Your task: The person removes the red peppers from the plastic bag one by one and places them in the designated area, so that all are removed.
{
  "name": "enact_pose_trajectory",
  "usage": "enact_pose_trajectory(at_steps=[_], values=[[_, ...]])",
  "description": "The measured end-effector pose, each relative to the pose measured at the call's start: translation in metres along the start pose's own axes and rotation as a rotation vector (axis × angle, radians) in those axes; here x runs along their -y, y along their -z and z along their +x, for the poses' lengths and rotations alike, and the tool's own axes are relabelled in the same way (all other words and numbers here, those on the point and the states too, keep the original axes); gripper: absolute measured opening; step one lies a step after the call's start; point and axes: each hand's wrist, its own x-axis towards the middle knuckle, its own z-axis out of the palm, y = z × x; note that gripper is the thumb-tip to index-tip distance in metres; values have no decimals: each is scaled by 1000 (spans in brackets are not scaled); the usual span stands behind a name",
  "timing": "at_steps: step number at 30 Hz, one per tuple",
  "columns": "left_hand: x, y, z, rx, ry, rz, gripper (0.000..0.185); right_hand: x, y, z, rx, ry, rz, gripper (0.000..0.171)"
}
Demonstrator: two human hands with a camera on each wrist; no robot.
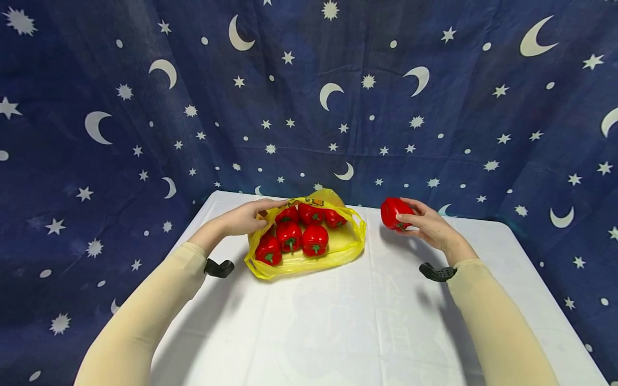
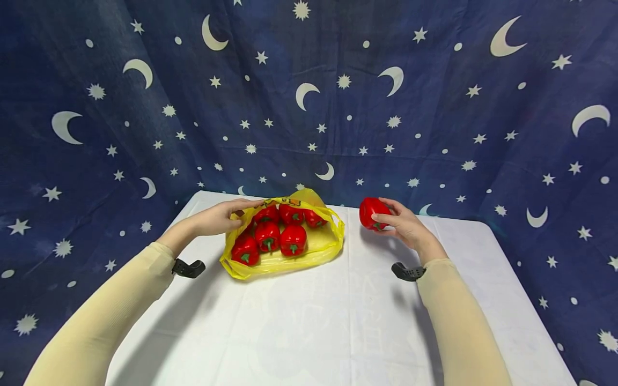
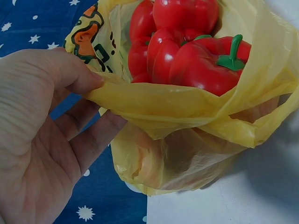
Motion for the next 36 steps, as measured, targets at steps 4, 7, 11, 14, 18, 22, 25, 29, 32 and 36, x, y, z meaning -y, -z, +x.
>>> enact_pose_trajectory(at_steps=[4,7,11,14,18,22,25,29,32,36], values=[[2,-1,0,-2,7,-8,72,-8,3,4,8,-10,5,86],[2,-1,0,-5,6,-3,71,-13,4,6,0,-26,-5,87],[2,0,0,-3,18,-11,71,-20,4,9,-22,-42,-26,88],[1,0,-1,2,20,-17,72,-25,4,12,-30,-41,-46,88],[0,2,0,8,25,-16,73,-29,5,16,-40,-43,-49,88],[-1,2,-1,10,37,-20,73,-31,4,19,-49,-47,-50,90],[-1,2,-1,9,30,-24,72,-33,3,20,-51,-46,-49,91],[-1,2,-1,6,35,-28,72,-34,2,21,-60,-52,-54,93],[0,1,-1,7,47,-27,72,-34,-1,23,-81,-62,-83,95],[0,1,0,6,48,-23,72,-35,-5,24,-104,-74,-99,95]])
